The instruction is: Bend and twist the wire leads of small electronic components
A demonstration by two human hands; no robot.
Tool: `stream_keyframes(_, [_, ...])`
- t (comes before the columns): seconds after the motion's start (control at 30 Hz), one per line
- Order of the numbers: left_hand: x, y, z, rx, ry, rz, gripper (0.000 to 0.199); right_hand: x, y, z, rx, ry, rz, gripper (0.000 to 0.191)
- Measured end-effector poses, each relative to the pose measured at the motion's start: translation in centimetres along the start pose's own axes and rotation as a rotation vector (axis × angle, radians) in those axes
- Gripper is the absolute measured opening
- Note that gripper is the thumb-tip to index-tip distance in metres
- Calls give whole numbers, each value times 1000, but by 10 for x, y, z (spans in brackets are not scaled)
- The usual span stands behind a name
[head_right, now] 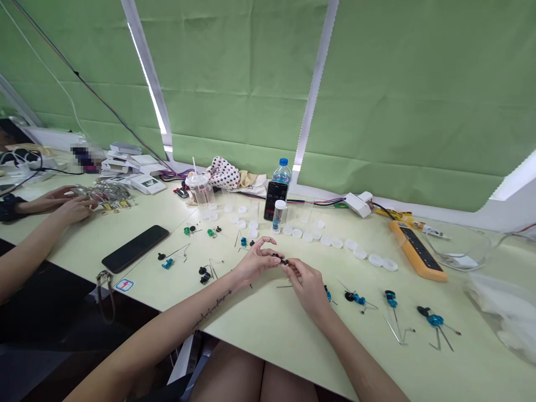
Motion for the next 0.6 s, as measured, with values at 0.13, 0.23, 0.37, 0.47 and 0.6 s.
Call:
stream_keyframes(0.13, [0,0,0,4,13,-9,55,0,-1,1,17,14,-29,29])
stream_keyframes(0.23, [0,0,0,4,18,-18,55,0,-1,1,11,11,-19,26])
stream_keyframes(0.37, [-1,0,0,6,23,-22,55,-1,-1,1,1,7,-2,25])
stream_keyframes(0.47, [0,0,1,0,32,-26,54,0,0,1,-7,-3,9,27])
stream_keyframes(0.6, [0,0,2,-2,50,-33,52,1,0,2,-9,-11,12,29])
Point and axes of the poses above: each hand's wrist, its own y-axis away from the middle knuckle, its own z-axis out of the palm, x = y × z, the point moved 7 cm from there along -y, towards the middle knuckle, and after that the axes turned 6 degrees about -z, right-handed, at the moved point
